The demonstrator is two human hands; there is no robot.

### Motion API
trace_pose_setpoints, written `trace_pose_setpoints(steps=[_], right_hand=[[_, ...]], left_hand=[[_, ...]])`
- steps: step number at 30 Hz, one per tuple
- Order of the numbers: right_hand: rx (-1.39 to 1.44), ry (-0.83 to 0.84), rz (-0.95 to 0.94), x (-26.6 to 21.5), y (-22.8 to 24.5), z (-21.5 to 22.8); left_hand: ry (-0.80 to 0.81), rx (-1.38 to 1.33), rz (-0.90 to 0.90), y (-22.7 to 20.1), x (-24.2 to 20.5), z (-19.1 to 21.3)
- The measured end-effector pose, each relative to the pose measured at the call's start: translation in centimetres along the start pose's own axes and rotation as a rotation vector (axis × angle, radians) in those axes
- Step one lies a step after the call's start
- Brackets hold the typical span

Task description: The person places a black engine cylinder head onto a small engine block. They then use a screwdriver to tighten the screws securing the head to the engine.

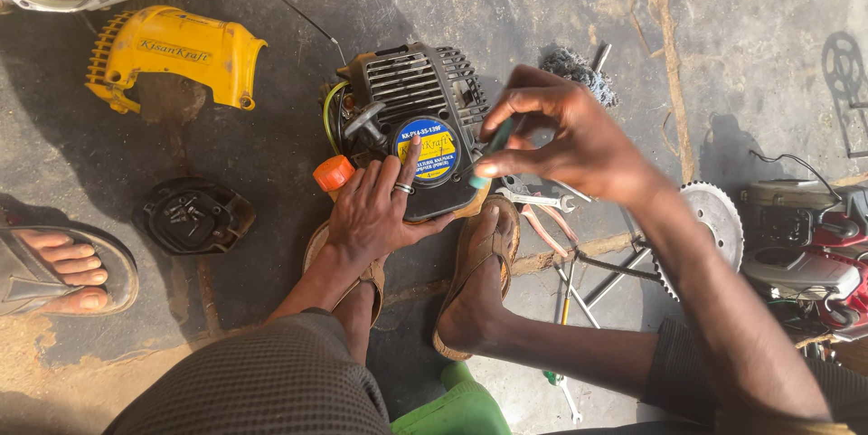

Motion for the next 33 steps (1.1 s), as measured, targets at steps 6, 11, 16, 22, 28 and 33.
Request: trace_pose_setpoints(steps=[6,11,16,22,28,33], right_hand=[[-0.198,-0.219,-0.589,-2.7,-1.7,-1.0],[0.038,-0.083,-0.370,-1.2,-2.9,-0.2],[-0.385,-0.265,-0.033,-1.0,0.3,-0.4],[-0.175,-0.141,-0.358,-1.7,-0.3,-1.1],[-0.157,-0.183,-0.244,-0.7,-0.4,0.0],[-0.680,-0.302,-0.565,-2.9,-0.1,-1.5]], left_hand=[[0.010,-0.009,-0.001,0.0,-0.2,-0.4],[0.032,-0.033,0.005,0.0,-0.1,-0.6],[-0.006,-0.012,-0.003,0.1,-0.3,-0.3],[0.002,-0.029,0.004,-0.1,-0.1,0.0],[-0.010,-0.025,0.003,0.0,0.0,0.3],[0.002,-0.012,0.003,0.1,-0.2,-0.1]])
Point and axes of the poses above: each hand's wrist, its own x-axis towards the middle knuckle, its own z-axis out of the back of the hand, y = z × x, the point moved 7 cm from there along x, towards the middle knuckle, and after that the axes turned 1 degree about x, right-handed, at the moved point
